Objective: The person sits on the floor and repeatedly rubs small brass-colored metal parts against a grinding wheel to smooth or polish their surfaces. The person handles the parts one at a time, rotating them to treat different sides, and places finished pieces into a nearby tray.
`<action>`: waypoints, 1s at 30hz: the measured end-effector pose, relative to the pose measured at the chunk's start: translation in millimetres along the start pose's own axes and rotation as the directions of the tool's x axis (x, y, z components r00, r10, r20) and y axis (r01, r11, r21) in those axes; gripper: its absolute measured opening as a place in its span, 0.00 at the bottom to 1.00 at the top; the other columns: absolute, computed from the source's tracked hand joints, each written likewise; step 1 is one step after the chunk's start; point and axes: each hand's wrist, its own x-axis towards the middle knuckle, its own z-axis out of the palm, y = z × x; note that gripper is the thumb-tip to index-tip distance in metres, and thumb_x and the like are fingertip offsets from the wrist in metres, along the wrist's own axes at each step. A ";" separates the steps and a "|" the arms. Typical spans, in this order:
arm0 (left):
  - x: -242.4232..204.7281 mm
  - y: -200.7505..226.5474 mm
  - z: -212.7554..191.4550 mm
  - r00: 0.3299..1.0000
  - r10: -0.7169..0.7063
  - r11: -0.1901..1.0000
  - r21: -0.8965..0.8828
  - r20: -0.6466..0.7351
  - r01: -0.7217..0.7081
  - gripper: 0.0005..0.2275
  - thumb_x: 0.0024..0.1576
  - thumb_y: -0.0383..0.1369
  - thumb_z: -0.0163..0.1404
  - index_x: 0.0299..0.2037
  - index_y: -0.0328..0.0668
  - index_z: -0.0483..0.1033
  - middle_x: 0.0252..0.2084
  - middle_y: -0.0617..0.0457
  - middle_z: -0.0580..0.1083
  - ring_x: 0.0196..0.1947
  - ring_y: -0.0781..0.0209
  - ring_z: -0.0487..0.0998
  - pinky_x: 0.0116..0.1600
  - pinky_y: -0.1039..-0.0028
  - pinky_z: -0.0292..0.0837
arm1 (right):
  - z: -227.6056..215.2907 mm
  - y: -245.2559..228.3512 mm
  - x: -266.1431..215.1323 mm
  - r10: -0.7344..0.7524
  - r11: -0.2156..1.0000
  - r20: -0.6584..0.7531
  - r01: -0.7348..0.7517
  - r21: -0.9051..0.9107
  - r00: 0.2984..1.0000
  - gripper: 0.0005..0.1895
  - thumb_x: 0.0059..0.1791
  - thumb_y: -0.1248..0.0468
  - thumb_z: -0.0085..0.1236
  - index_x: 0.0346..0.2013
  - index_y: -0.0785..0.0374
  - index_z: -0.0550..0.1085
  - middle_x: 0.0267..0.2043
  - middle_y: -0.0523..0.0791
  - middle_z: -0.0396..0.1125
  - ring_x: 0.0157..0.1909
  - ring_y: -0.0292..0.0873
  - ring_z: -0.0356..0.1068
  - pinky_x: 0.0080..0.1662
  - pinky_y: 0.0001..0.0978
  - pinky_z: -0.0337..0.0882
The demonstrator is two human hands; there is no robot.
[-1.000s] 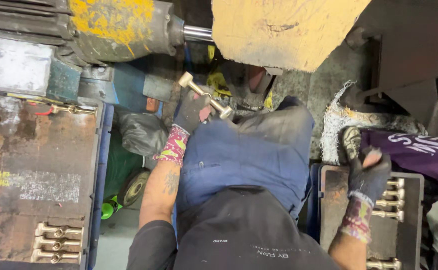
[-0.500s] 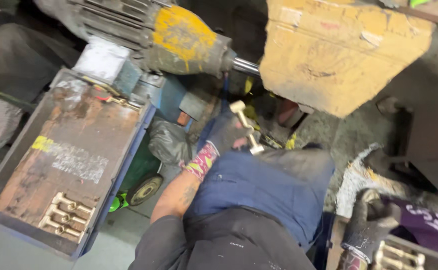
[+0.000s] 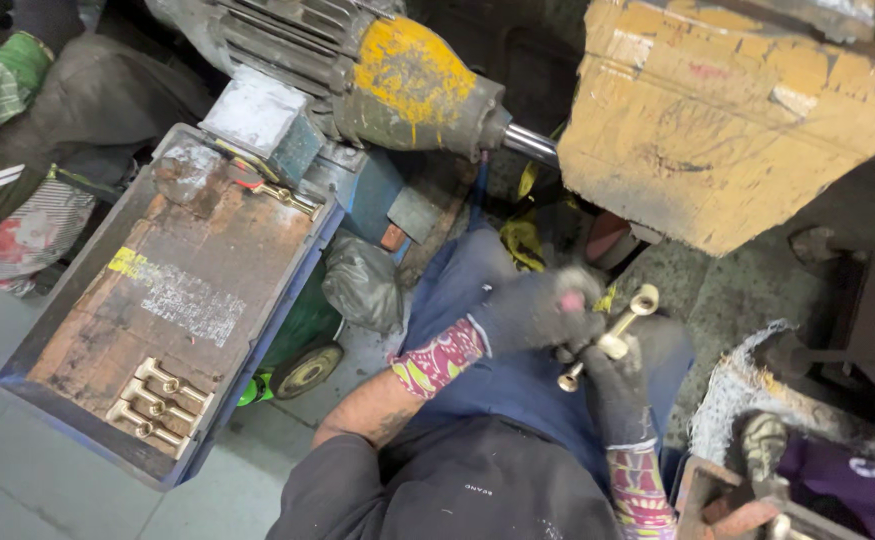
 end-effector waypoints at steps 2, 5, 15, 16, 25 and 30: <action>-7.7 -7.2 -3.5 0.998 -0.014 0.968 -0.253 -0.056 -0.001 0.17 0.55 0.44 0.59 0.41 0.38 0.74 0.27 0.53 0.76 0.23 0.65 0.76 0.29 0.73 0.71 | 2.4 -2.2 -8.1 -0.005 0.958 -0.015 0.010 0.288 1.000 0.11 0.51 0.67 0.54 0.48 0.64 0.69 0.37 0.46 0.68 0.37 0.39 0.71 0.43 0.34 0.74; -6.2 -19.5 18.1 0.996 -0.056 0.866 -0.501 -0.070 0.013 0.16 0.57 0.43 0.58 0.44 0.38 0.74 0.28 0.54 0.76 0.25 0.67 0.76 0.29 0.75 0.72 | -3.1 -3.7 -5.3 -0.014 0.995 -0.100 0.004 -0.102 0.995 0.06 0.55 0.65 0.51 0.42 0.66 0.69 0.37 0.45 0.64 0.35 0.36 0.69 0.38 0.32 0.74; 6.6 -76.8 17.9 0.996 0.064 0.945 -0.318 -0.059 -0.079 0.14 0.63 0.40 0.53 0.51 0.39 0.73 0.33 0.59 0.75 0.28 0.71 0.76 0.32 0.78 0.73 | -36.1 -19.1 0.6 -0.436 0.565 0.260 0.487 -0.667 0.862 0.40 0.52 0.70 0.64 0.73 0.70 0.53 0.64 0.59 0.60 0.60 0.57 0.67 0.58 0.46 0.73; 12.4 -86.7 17.7 0.997 0.073 0.961 -0.270 0.029 -0.063 0.13 0.64 0.39 0.53 0.52 0.39 0.72 0.34 0.60 0.75 0.29 0.72 0.76 0.32 0.79 0.73 | -39.1 -21.0 5.8 -0.432 0.516 0.293 0.500 -0.696 0.853 0.39 0.52 0.68 0.63 0.72 0.71 0.53 0.63 0.60 0.62 0.58 0.56 0.69 0.56 0.44 0.74; 76.6 -203.9 45.8 0.921 0.062 0.906 -0.410 0.383 0.109 0.08 0.69 0.36 0.49 0.43 0.41 0.71 0.26 0.60 0.66 0.23 0.71 0.66 0.28 0.76 0.61 | -83.0 28.5 92.7 0.036 0.507 0.222 0.173 -0.845 0.974 0.27 0.56 0.52 0.62 0.58 0.69 0.64 0.40 0.58 0.72 0.42 0.56 0.76 0.43 0.44 0.73; 86.0 -244.0 63.5 0.920 -0.102 0.817 -0.495 0.378 0.294 0.08 0.67 0.35 0.48 0.37 0.43 0.71 0.22 0.62 0.64 0.19 0.72 0.63 0.25 0.74 0.55 | -95.5 54.7 120.3 -0.067 0.584 0.241 0.233 -0.777 0.968 0.22 0.53 0.56 0.63 0.56 0.65 0.71 0.47 0.58 0.74 0.48 0.59 0.76 0.48 0.47 0.74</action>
